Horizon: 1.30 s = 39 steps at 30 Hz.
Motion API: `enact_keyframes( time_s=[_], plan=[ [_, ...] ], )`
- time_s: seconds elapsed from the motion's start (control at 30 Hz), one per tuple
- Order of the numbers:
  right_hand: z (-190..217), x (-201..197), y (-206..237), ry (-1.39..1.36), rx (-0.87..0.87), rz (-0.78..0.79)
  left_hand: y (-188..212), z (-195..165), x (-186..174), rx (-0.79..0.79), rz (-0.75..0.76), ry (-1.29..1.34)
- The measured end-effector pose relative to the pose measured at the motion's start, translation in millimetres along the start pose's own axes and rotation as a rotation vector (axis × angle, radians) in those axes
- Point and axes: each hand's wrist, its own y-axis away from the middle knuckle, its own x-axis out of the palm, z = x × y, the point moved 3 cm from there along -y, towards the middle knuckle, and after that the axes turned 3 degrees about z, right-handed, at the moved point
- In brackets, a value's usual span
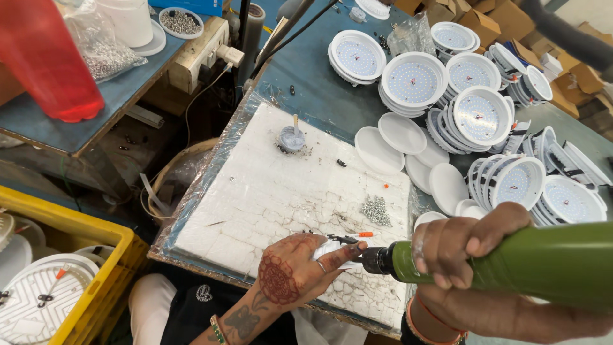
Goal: The person attaches small black clips and wiring to circular LED boards and then fits a plastic cover over the assembly before placing the finished units into a yellow crate.
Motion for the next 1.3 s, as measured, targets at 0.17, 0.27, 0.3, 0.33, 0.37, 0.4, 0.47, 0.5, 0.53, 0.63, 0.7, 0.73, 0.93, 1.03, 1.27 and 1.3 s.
enact_keyframes(
  time_s=[0.17, 0.27, 0.3, 0.33, 0.37, 0.4, 0.47, 0.5, 0.53, 0.63, 0.7, 0.73, 0.93, 1.03, 1.27, 1.3],
  plan=[
    [6, -4, 0, 0.048, 0.070, 0.081, -3, 0, -3, -0.033, -0.008, 0.035],
    [-6, 1, -2, 0.003, -0.059, 0.092, -2, 2, -4, -0.044, -0.018, 0.003],
    [-12, 4, -3, -0.030, -0.100, 0.083, -1, 2, -3, -0.043, -0.030, -0.010],
    [-15, 5, -7, -0.068, -0.124, 0.088, 0, 3, -2, -0.048, -0.022, -0.011],
    [-18, 7, -12, -0.107, -0.147, 0.094, 2, 3, 0, -0.052, -0.014, -0.013],
    [-19, 6, -19, -0.150, -0.152, 0.115, 3, 5, 3, -0.056, -0.007, -0.018],
    [-20, 3, -29, -0.173, -0.164, 0.054, 6, 8, 7, -0.018, -0.018, -0.040],
    [-17, -2, -32, -0.149, -0.168, -0.029, 7, 11, 8, -0.001, -0.024, -0.050],
    [-16, -5, -31, -0.013, -0.208, -0.090, 8, 18, 10, -0.077, -0.023, 0.025],
    [-28, -14, -15, 0.537, -0.358, -0.240, 10, 42, 7, -0.269, -0.089, 0.211],
    [-54, -20, 4, 0.770, -0.427, -0.332, 14, 52, -1, -0.347, -0.231, 0.279],
    [-75, -24, 19, 0.758, -0.301, -0.393, 17, 55, -3, -0.393, -0.305, 0.391],
    [-184, -35, 107, 0.356, 0.379, -0.385, 38, 47, 10, -0.679, -0.644, 1.036],
    [-177, -41, 110, 0.347, 0.304, -0.379, 42, 41, 26, -0.815, -0.604, 1.142],
    [-90, -11, 69, 1.453, 0.384, -0.091, 40, 26, -18, -0.589, -0.511, 0.623],
    [-81, -2, 62, 1.428, 0.242, -0.014, 37, 19, -29, -0.455, -0.470, 0.357]
  ],
)
